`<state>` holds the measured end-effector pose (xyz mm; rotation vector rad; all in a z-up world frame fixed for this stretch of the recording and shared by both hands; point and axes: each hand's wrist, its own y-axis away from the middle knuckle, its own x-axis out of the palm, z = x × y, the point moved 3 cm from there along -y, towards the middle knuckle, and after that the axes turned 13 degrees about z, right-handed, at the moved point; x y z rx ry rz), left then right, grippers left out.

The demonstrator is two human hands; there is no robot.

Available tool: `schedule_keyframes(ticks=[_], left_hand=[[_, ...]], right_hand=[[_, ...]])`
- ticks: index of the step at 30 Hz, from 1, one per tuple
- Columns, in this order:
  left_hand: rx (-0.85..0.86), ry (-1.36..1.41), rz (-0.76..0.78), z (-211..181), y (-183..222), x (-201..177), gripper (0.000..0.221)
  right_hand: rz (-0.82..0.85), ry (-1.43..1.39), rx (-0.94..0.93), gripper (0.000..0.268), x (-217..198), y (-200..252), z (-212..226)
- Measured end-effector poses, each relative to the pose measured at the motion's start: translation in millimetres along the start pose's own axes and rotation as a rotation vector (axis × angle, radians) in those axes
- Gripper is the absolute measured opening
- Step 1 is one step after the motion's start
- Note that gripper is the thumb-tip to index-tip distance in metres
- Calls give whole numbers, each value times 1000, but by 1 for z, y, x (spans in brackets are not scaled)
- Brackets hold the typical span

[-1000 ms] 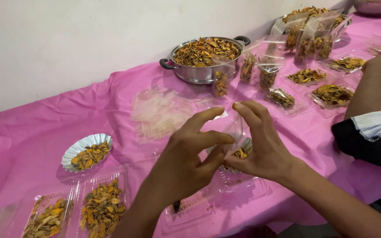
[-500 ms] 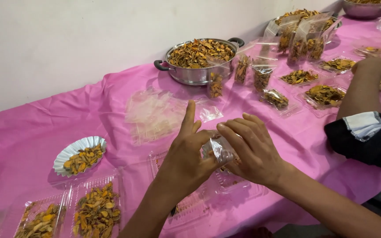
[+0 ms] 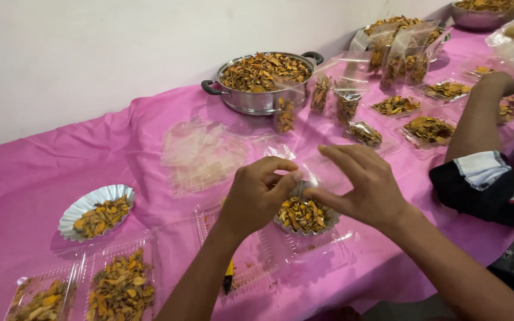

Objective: Cleaning and sorting dried tea leaves by hand and placing them into plastic containers.

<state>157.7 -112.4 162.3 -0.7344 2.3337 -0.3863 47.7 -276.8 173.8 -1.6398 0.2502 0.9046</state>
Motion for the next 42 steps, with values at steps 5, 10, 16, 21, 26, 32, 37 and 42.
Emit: schedule_keyframes(ticks=[5, 10, 16, 21, 26, 32, 37, 42], left_hand=[[-50, -333, 365, 19, -22, 16, 21], [-456, -913, 786, 55, -46, 53, 33], [-447, -683, 757, 41, -44, 47, 22], [-456, -467, 648, 46, -43, 23, 20], [-413, -327, 478, 3, -43, -9, 16], [-371, -234, 383, -6, -41, -13, 23], [-386, -37, 299, -13, -39, -21, 25], [-387, -9, 320, -16, -38, -18, 24]], right_hand=[[124, -106, 206, 70, 1, 7, -27], [342, -159, 264, 78, 6, 16, -56], [626, -232, 426, 74, 6, 12, -49], [727, -137, 454, 80, 20, 18, -56], [763, -75, 448, 82, 26, 15, -53], [764, -70, 448, 85, 36, 17, -54], [729, -79, 439, 82, 31, 14, -49], [689, -95, 413, 82, 33, 14, -47]])
